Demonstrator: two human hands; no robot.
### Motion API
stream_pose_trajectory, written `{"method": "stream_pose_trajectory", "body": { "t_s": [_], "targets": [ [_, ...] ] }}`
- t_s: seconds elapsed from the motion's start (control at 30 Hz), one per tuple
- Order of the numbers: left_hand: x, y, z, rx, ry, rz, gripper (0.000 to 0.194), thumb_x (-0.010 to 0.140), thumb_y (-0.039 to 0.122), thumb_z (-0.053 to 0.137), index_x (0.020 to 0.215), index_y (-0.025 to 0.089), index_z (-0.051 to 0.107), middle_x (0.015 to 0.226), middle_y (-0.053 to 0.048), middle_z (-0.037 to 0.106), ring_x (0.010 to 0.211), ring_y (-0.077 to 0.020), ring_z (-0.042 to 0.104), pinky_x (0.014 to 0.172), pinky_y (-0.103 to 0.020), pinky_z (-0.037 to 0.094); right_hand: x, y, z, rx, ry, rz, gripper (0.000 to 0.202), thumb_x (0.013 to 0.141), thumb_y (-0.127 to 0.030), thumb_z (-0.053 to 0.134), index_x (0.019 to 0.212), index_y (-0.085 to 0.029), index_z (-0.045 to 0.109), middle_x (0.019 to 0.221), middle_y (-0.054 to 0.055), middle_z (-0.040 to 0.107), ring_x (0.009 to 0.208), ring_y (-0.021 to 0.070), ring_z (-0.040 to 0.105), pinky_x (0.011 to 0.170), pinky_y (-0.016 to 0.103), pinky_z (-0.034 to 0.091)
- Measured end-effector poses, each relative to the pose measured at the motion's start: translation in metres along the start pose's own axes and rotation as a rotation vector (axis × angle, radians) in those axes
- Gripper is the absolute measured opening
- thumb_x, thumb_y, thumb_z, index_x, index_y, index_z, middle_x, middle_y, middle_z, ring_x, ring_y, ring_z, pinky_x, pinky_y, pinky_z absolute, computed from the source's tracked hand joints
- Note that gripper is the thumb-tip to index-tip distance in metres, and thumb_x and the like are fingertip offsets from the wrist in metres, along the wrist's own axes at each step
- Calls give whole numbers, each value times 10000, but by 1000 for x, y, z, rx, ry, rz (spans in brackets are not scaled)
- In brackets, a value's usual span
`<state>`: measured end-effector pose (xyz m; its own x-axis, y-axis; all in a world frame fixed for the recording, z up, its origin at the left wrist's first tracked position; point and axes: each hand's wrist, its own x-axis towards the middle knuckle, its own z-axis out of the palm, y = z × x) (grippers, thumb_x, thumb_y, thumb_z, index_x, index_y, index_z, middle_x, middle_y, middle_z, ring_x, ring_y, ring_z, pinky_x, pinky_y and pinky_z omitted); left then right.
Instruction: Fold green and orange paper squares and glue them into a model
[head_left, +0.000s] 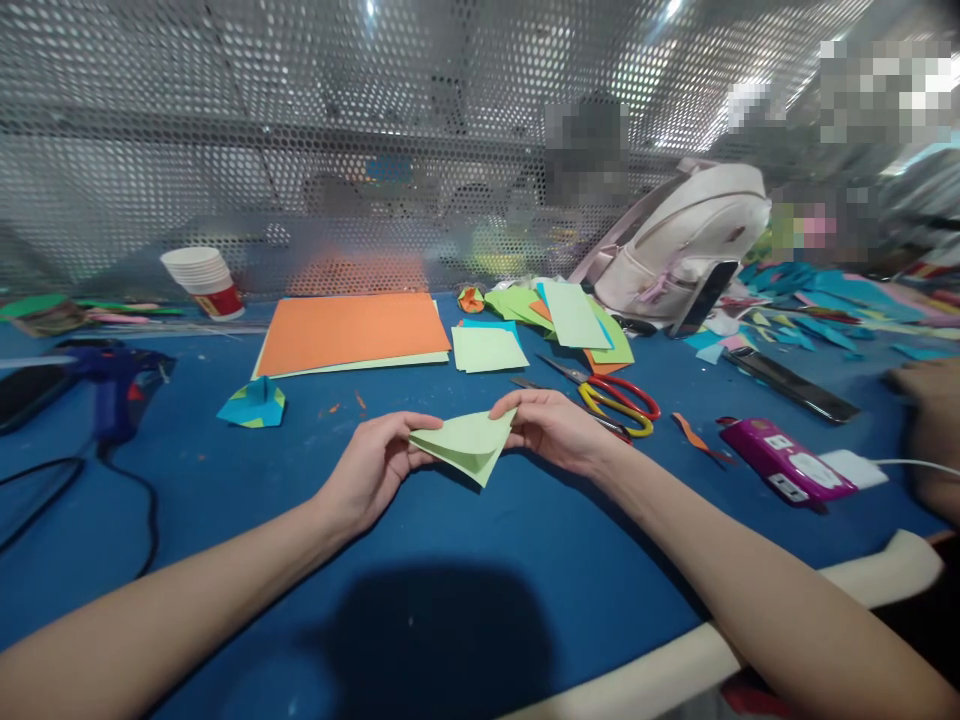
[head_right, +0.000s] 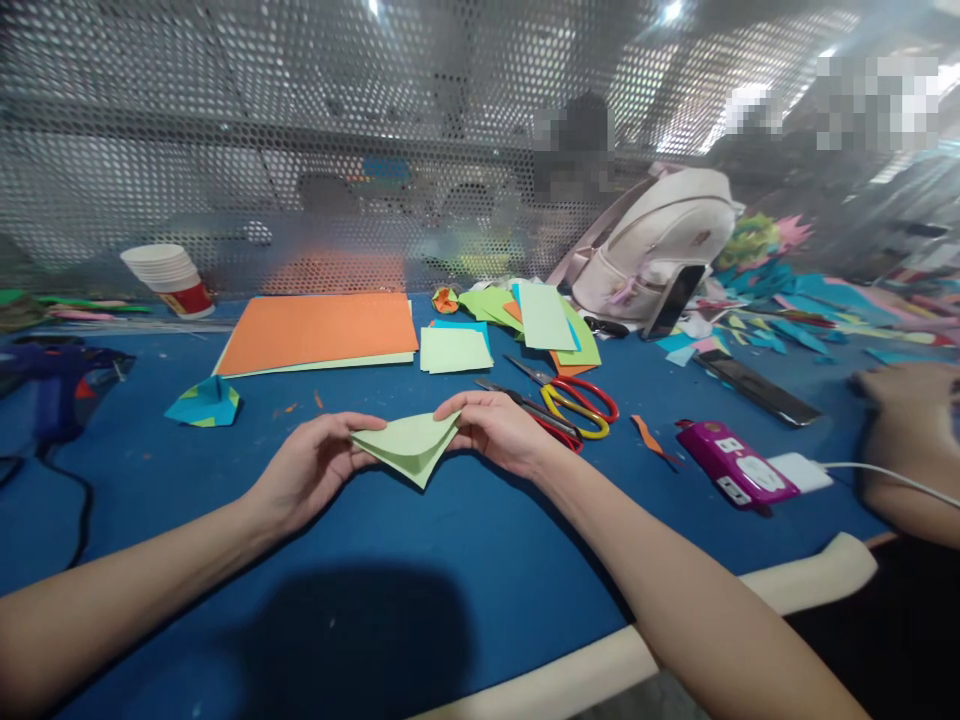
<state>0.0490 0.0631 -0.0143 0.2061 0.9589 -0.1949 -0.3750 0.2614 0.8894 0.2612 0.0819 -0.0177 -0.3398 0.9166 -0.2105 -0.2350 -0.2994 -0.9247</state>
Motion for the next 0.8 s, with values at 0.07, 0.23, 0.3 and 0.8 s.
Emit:
{"method": "stream_pose_trajectory", "body": {
  "t_s": [0.07,0.23,0.3,0.8],
  "targets": [
    [1,-1,0,38,10,-7,149,674,217,640,749,93,676,788,-68,681,764,-161,636,675,-257,534,0,0,1,-16,4,-5,165,655,-87,539,691,-128,694,654,47,676,613,110,623,634,257,512],
    [1,-6,-3,252,33,6,253,659,263,719,864,142,634,735,-22,671,674,-117,614,669,-242,501,-2,-8,-1,-88,-5,-108,242,607,-106,470,690,-142,694,905,81,705,794,170,636,724,320,492],
    [-1,-7,-3,316,32,42,259,681,290,702,885,149,629,735,-14,665,657,-106,601,657,-232,488,-6,-14,0,-236,41,-216,247,683,-167,478,781,-162,705,982,76,696,904,199,623,809,358,464],
    [-20,18,13,688,-47,329,242,717,333,638,893,168,666,859,-43,688,750,-169,617,650,-254,490,-33,-29,30,-1218,107,-539,125,837,-244,577,779,-212,683,809,1,687,806,157,580,823,340,337]
  ]
}}
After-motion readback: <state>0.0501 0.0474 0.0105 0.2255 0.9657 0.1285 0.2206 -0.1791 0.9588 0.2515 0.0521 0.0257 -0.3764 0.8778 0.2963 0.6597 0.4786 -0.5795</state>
